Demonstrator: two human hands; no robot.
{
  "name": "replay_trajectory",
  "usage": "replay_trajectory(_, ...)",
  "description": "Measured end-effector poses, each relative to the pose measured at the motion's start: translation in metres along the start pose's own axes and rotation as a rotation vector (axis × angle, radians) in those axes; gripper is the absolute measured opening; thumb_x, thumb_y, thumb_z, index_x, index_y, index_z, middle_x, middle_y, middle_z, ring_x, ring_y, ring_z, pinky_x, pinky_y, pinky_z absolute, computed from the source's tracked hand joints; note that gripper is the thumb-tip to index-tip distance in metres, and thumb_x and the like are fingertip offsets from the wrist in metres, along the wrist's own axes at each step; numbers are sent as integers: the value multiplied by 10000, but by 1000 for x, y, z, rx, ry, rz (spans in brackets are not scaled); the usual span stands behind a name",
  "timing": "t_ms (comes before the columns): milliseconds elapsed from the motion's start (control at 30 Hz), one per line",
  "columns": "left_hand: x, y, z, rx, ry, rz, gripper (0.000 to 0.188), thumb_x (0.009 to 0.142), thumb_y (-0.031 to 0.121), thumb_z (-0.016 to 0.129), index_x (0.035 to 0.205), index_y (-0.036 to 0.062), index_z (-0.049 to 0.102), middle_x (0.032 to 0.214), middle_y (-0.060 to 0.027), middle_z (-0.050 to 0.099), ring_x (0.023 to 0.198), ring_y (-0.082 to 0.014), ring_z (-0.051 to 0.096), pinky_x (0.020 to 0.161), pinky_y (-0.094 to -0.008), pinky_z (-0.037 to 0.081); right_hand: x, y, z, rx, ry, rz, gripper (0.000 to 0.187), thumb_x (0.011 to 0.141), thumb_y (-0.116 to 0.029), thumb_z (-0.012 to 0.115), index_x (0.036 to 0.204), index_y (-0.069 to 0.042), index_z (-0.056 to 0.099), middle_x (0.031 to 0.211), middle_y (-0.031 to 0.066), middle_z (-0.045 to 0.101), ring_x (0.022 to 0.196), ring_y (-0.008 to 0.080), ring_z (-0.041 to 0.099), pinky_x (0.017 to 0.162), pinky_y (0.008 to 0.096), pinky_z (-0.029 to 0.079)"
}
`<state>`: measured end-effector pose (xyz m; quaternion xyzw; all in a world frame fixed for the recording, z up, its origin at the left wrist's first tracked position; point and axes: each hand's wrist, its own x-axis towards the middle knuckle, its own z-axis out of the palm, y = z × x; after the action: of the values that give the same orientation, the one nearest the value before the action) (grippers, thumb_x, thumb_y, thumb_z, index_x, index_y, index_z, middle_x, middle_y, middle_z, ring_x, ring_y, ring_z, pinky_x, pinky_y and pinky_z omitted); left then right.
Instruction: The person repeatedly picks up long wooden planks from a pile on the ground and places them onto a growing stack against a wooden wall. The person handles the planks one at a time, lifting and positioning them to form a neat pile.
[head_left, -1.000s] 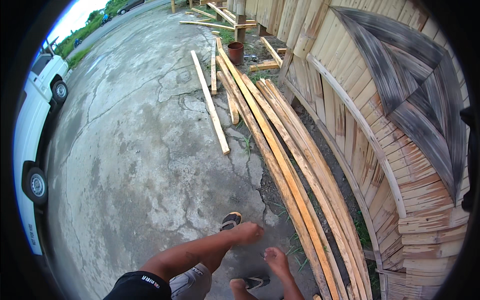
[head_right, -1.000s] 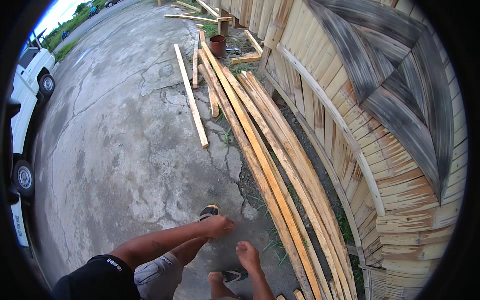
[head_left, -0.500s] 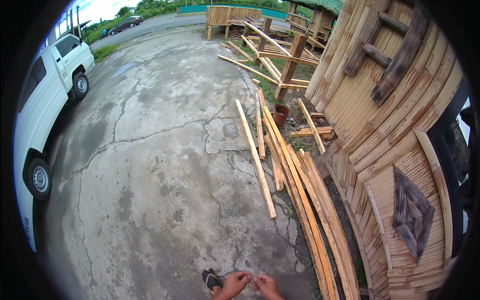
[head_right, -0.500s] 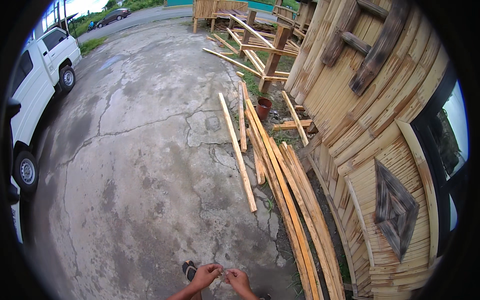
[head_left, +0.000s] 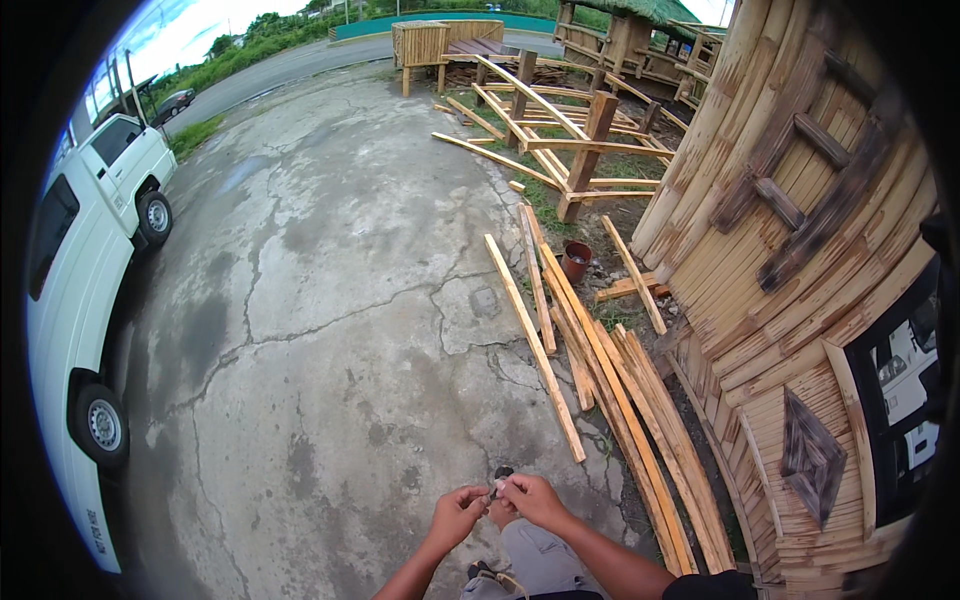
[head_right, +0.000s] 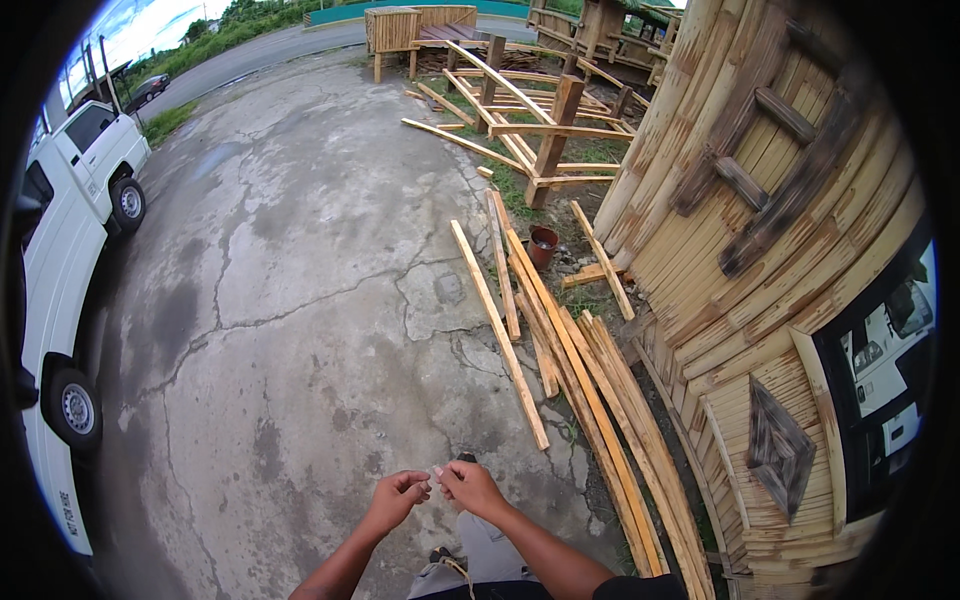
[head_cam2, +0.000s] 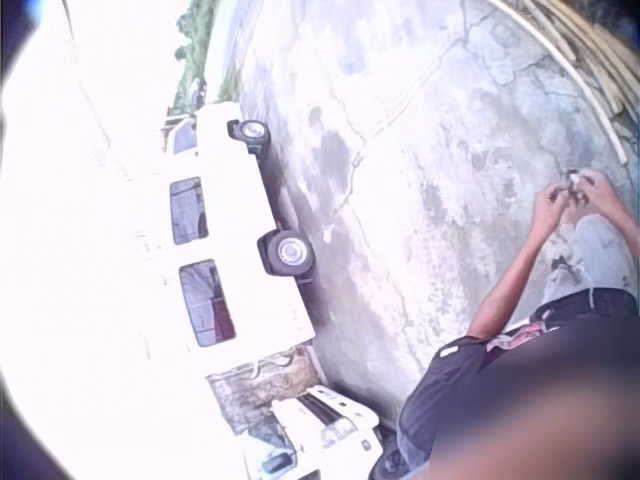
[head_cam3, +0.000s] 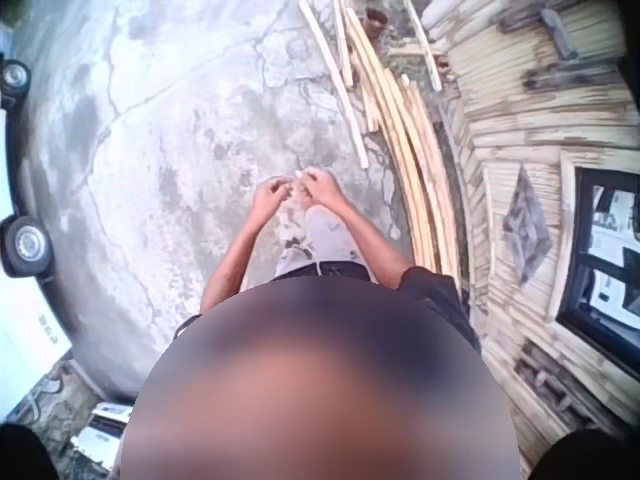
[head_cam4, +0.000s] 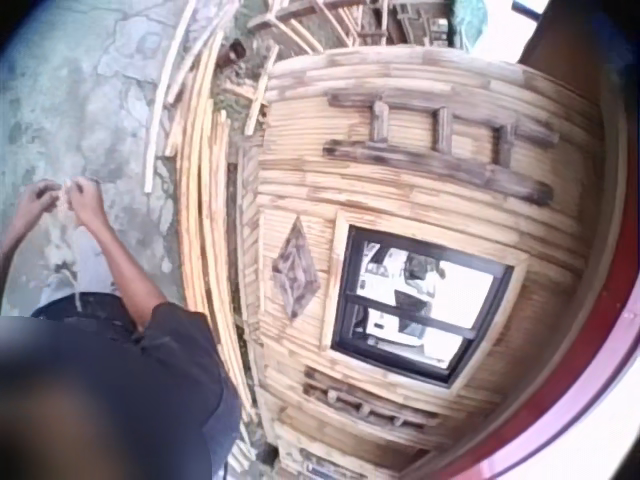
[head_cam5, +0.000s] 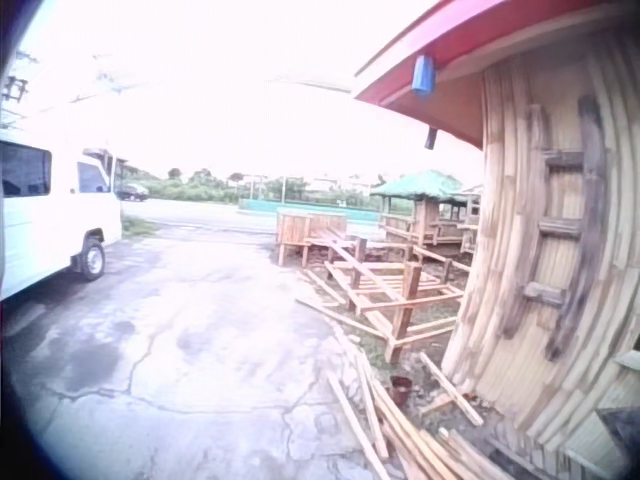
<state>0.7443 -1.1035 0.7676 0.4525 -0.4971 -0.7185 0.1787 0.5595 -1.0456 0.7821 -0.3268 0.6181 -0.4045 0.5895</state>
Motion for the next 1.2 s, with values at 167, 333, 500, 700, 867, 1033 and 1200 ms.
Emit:
replay_trajectory(167,112,86,-11,176,5,17,268,913,97,626,1132,-55,654,931,-95,719,807,-126,675,736,-264,535,93,-61,-66,107,134,48,241,984,-239,606,918,-12,650,765,11,633,672,80,598,625,247,518)
replay_trajectory(333,237,212,0,199,-44,319,292,940,137,627,1191,-11,646,973,-79,706,846,-139,673,761,-276,548,217,-170,-119,49,122,30,209,972,-221,616,1001,-15,643,830,24,652,698,83,614,631,244,530)
replay_trajectory(500,342,295,-30,52,6,289,293,921,122,640,1178,-17,643,997,-93,698,847,-152,678,752,-284,549,348,-278,-154,-159,65,-115,208,945,-176,599,1030,9,640,818,46,662,690,102,627,616,268,517)
replay_trajectory(700,507,351,-82,112,-84,251,356,889,112,646,1211,-39,618,1042,-113,694,852,-162,676,745,-289,541,476,-325,-182,-38,175,-118,212,959,-182,589,1040,7,642,830,40,653,698,107,619,629,267,519)
replay_trajectory(867,638,435,-90,395,-364,323,377,861,117,656,1208,-27,623,1029,-132,702,837,-168,679,737,-303,546,539,-356,-214,121,391,-26,216,971,-194,581,1057,-7,645,851,35,655,704,104,621,635,261,522)
replay_trajectory(1033,747,505,-59,535,-624,415,354,863,129,657,1189,-6,640,1015,-138,708,817,-177,684,730,-309,551,593,-381,-261,242,648,28,237,985,-236,603,1077,-22,644,880,25,661,736,90,627,662,269,547)
replay_trajectory(1200,850,546,-17,484,-696,359,327,868,122,668,1164,-16,648,997,-132,713,828,-178,687,737,-303,549,671,-410,-336,288,752,19,217,990,-229,596,1030,-20,638,870,22,655,726,92,620,657,266,540)
